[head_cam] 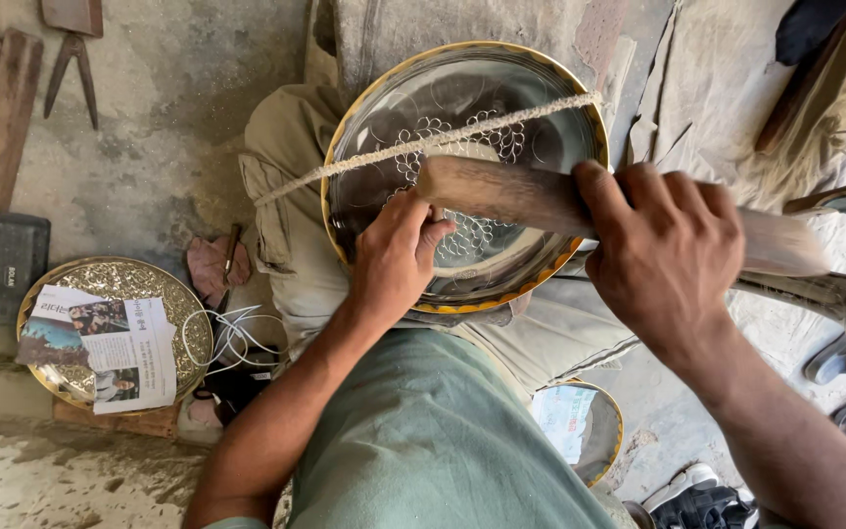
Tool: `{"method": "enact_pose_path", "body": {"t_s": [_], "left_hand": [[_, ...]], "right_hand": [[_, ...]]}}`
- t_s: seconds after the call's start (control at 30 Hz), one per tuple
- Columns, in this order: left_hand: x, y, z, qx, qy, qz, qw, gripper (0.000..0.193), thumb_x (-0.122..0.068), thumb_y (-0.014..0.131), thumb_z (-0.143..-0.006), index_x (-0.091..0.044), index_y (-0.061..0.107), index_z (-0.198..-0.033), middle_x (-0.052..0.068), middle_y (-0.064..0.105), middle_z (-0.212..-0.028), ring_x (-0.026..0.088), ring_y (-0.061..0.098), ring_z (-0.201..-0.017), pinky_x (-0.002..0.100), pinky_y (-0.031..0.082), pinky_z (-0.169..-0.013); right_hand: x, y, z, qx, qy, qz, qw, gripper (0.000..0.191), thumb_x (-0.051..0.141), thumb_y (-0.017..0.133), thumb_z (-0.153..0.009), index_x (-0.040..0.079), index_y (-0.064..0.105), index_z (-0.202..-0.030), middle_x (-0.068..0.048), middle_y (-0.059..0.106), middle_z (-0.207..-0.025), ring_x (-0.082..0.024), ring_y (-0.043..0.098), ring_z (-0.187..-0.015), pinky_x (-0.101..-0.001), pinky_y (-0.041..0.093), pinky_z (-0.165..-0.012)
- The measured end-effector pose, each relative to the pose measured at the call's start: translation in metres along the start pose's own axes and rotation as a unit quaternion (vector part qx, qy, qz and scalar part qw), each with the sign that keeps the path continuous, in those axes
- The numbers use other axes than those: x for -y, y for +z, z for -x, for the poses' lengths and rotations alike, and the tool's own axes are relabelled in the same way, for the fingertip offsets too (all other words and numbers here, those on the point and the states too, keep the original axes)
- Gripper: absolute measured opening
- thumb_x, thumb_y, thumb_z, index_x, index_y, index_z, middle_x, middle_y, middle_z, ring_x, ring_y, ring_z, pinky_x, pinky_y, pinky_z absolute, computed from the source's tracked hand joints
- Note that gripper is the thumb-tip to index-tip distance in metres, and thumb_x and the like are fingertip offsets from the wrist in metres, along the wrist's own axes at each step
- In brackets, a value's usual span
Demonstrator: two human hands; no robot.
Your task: The person sits on the floor and uses a wooden mallet to hammer a small metal punch against a silver plate resting on their lap. They repeatedly strike the plate to create a textured pattern, occasionally repositioning the punch and rotating the plate to work on different areas.
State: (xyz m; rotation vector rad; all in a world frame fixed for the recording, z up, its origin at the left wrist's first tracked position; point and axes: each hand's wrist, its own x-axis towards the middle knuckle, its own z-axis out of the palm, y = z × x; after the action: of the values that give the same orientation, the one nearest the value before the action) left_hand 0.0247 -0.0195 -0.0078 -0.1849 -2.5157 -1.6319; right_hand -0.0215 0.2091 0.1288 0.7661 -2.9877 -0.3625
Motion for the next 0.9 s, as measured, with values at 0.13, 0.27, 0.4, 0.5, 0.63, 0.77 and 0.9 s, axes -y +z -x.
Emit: {"method": "enact_pose_path", "body": {"t_s": [0.13,0.27,0.4,0.5,0.63,0.77,0.9], "left_hand": [[-0.001,0.006,0.016,-0.059,-0.055,0.0,0.997,0.022,-0.012,0.073,-0.1,-0.003,0.056,-0.109,0.015,0.062,-0.095,0.03,0.066,-0.08,0.043,0.053,-0.069],[0.011,0.017,0.035,-0.106,-0.039,-0.052,0.992,0.017,-0.011,0.066,-0.101,0.0,0.058,-0.112,0.016,0.063,-0.098,0.036,0.064,-0.085,0.048,0.051,-0.074],[0.027,0.029,0.056,-0.098,-0.11,-0.04,0.988,0.019,-0.012,0.073,-0.099,0.002,0.06,-0.102,0.016,0.063,-0.09,0.037,0.061,-0.08,0.051,0.047,-0.072],[0.035,0.033,0.065,0.021,-0.203,-0.133,0.97,0.005,-0.008,0.068,-0.096,-0.005,0.066,-0.092,0.012,0.068,-0.086,0.032,0.066,-0.082,0.048,0.051,-0.08],[0.034,0.03,0.061,-0.074,-0.122,-0.108,0.984,0.015,-0.009,0.071,-0.096,0.0,0.06,-0.1,0.017,0.064,-0.089,0.037,0.062,-0.089,0.052,0.047,-0.085],[0.032,0.028,0.058,-0.128,-0.006,-0.082,0.988,0.025,-0.008,0.071,-0.088,0.001,0.063,-0.11,0.021,0.068,-0.102,0.039,0.065,-0.098,0.05,0.05,-0.089],[0.034,0.028,0.059,-0.015,-0.18,-0.16,0.97,0.007,-0.007,0.072,-0.089,-0.004,0.068,-0.085,0.012,0.07,-0.085,0.035,0.067,-0.086,0.051,0.05,-0.082]], "right_hand": [[0.015,-0.026,-0.024,-0.057,-0.032,-0.056,0.996,0.026,0.011,0.071,-0.093,0.012,0.067,-0.119,-0.007,0.069,-0.087,-0.02,0.061,-0.069,-0.0363,0.047,-0.066],[0.028,-0.042,-0.034,-0.067,-0.108,0.07,0.989,0.021,0.022,0.07,-0.102,0.023,0.069,-0.122,0.001,0.069,-0.092,-0.014,0.06,-0.073,-0.0313,0.046,-0.071],[0.039,-0.047,-0.039,0.022,-0.149,0.167,0.974,0.02,0.039,0.06,-0.106,0.022,0.069,-0.113,0.007,0.059,-0.072,-0.008,0.053,-0.057,-0.0279,0.043,-0.06],[0.044,-0.05,-0.04,-0.101,-0.154,0.065,0.981,0.016,0.032,0.068,-0.1,0.025,0.067,-0.114,0.006,0.063,-0.079,-0.011,0.058,-0.066,-0.0295,0.047,-0.066],[0.047,-0.055,-0.042,-0.06,-0.169,0.128,0.975,0.023,0.036,0.065,-0.102,0.022,0.066,-0.121,0.006,0.061,-0.079,-0.01,0.056,-0.065,-0.0303,0.046,-0.066],[0.048,-0.061,-0.044,-0.12,-0.141,0.047,0.982,0.016,0.03,0.069,-0.104,0.022,0.066,-0.117,0.005,0.066,-0.088,-0.012,0.06,-0.072,-0.0314,0.048,-0.071],[0.049,-0.063,-0.047,-0.199,-0.132,0.096,0.966,0.021,0.036,0.069,-0.1,0.022,0.065,-0.117,0.006,0.065,-0.085,-0.011,0.06,-0.072,-0.032,0.048,-0.072]]}}
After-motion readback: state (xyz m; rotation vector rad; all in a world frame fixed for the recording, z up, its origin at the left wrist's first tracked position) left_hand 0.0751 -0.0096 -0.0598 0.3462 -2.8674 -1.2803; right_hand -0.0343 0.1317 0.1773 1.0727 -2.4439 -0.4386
